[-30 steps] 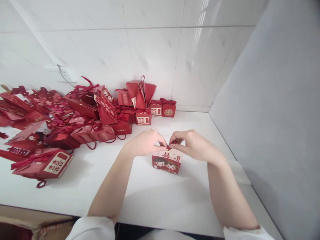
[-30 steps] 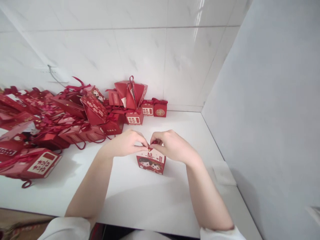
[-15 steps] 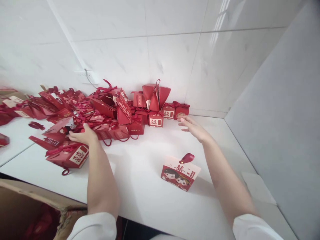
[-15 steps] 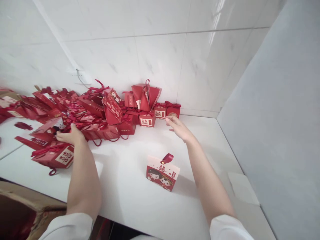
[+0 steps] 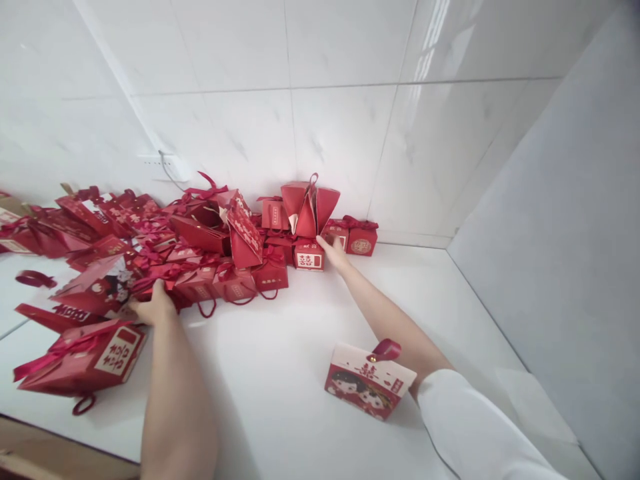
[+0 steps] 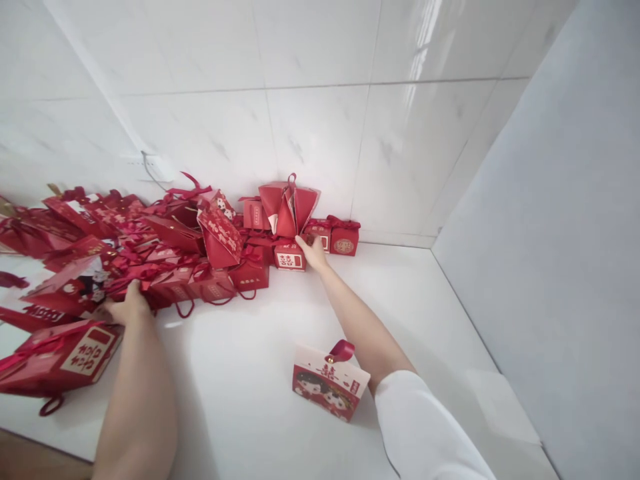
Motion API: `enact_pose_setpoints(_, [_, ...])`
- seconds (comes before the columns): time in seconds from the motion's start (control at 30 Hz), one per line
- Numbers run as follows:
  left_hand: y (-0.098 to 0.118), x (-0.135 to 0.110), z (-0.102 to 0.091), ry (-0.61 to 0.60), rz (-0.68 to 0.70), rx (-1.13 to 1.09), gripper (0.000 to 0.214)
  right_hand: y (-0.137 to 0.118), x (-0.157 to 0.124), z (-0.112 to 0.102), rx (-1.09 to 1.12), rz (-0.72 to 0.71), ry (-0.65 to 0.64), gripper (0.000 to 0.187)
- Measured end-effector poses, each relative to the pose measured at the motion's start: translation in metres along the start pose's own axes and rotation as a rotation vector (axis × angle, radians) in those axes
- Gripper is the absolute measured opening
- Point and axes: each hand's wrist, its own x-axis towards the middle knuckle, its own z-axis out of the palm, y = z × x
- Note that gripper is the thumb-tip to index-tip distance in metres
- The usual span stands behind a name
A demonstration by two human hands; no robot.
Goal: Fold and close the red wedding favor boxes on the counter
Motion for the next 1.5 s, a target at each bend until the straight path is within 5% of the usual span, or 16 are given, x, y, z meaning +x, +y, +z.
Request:
enact_pose_setpoints(0.13, [-0.003, -0.024, 0.018, -0.035, -0.15, -0.064, 0.032, 0.013, 0.007, -0.001, 0.058, -0.018, -0.004, 0.053])
enact_pose_setpoints(0.23, [0.003, -0.059, 0.026, 0.0, -0.155, -0.083, 0.029, 0.02, 0.003, -0.021, 0.117, -0.003, 0.018, 0.037])
enact_pose_setpoints(0.4, [0.018, -0.127, 0.041, 0.018, -0.143, -0.114, 0.028, 0.022, -0.019, -0.086, 0.175, 0.005, 0.165, 0.037])
enact_pose_setpoints(0.7, [0.067, -0.261, 0.102, -0.202, -0.055, -0.214, 0.042, 0.019, -0.066, -0.212, 0.088, -0.008, 0.653, 0.056])
enact_pose_setpoints(0.87, [0.091, -0.318, 0.132, -0.269, -0.001, -0.256, 0.047, 0.003, -0.111, -0.252, -0.015, -0.046, 0.697, 0.074])
enact_pose_setpoints(1.07, [0.093, -0.333, 0.137, -0.391, 0.094, -0.341, 0.049, 0.0, -0.193, -0.247, -0.383, -0.259, 0.377, 0.103])
enact_pose_setpoints(1.17, [0.088, -0.33, 0.129, -0.48, 0.152, -0.38, 0.05, 0.009, -0.215, -0.224, -0.774, -0.404, 0.403, 0.123])
enact_pose_setpoints(1.33, [0.082, -0.331, 0.117, -0.6, 0.233, -0.394, 0.067, 0.019, -0.204, -0.202, -1.149, -0.448, 0.518, 0.111])
enact_pose_setpoints(1.5, [0.081, -0.334, 0.114, -0.727, 0.296, -0.329, 0.071, 0.017, -0.167, -0.222, -1.106, -0.37, 0.575, 0.098])
